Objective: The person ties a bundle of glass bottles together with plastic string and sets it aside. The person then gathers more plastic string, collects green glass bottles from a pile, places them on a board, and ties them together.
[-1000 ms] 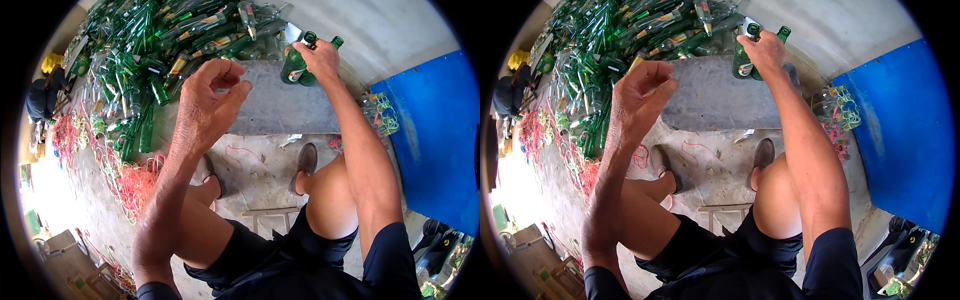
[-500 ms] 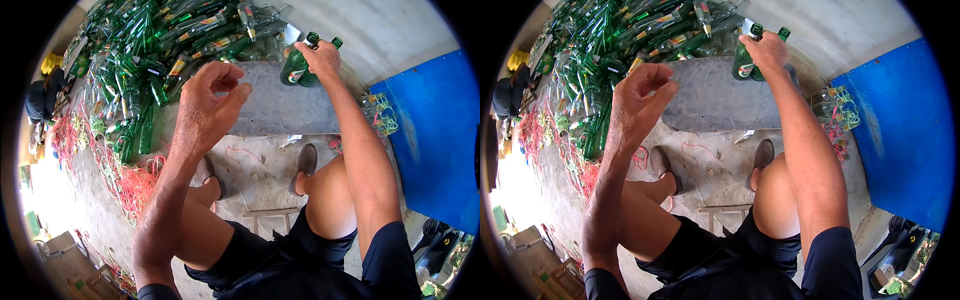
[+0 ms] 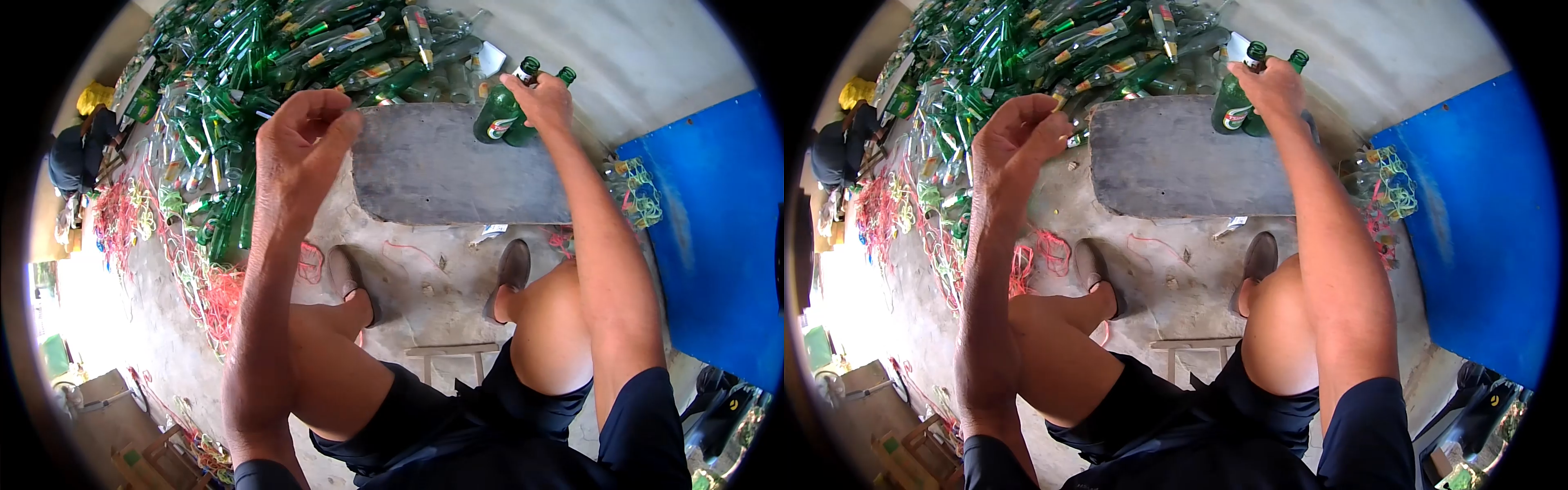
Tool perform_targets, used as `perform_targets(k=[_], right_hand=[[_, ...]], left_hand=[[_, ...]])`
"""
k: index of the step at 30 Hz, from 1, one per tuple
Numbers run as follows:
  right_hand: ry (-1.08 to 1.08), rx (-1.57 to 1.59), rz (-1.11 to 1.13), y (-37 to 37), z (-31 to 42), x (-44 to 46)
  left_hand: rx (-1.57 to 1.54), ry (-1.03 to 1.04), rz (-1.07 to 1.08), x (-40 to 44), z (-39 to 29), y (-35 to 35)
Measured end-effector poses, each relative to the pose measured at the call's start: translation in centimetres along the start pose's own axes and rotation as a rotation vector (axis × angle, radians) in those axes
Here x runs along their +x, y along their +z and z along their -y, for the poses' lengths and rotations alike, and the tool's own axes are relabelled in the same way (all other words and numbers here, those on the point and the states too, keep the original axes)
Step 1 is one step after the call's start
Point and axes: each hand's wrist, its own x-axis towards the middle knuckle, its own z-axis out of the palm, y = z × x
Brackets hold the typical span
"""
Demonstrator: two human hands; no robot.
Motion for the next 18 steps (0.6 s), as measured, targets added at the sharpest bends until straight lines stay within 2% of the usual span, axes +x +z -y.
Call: perform_targets(k=[10,18], right_hand=[[-0.009,-0.018,0.021,0.0,0.1,-0.3],[-0.023,-0.043,0.03,0.1,-0.2,-0.1]], left_hand=[[-0.015,-0.1,-0.203,1.6,1.6,-6.1],[0.01,-0.134,-0.266,2.6,3.4,-8.4]])
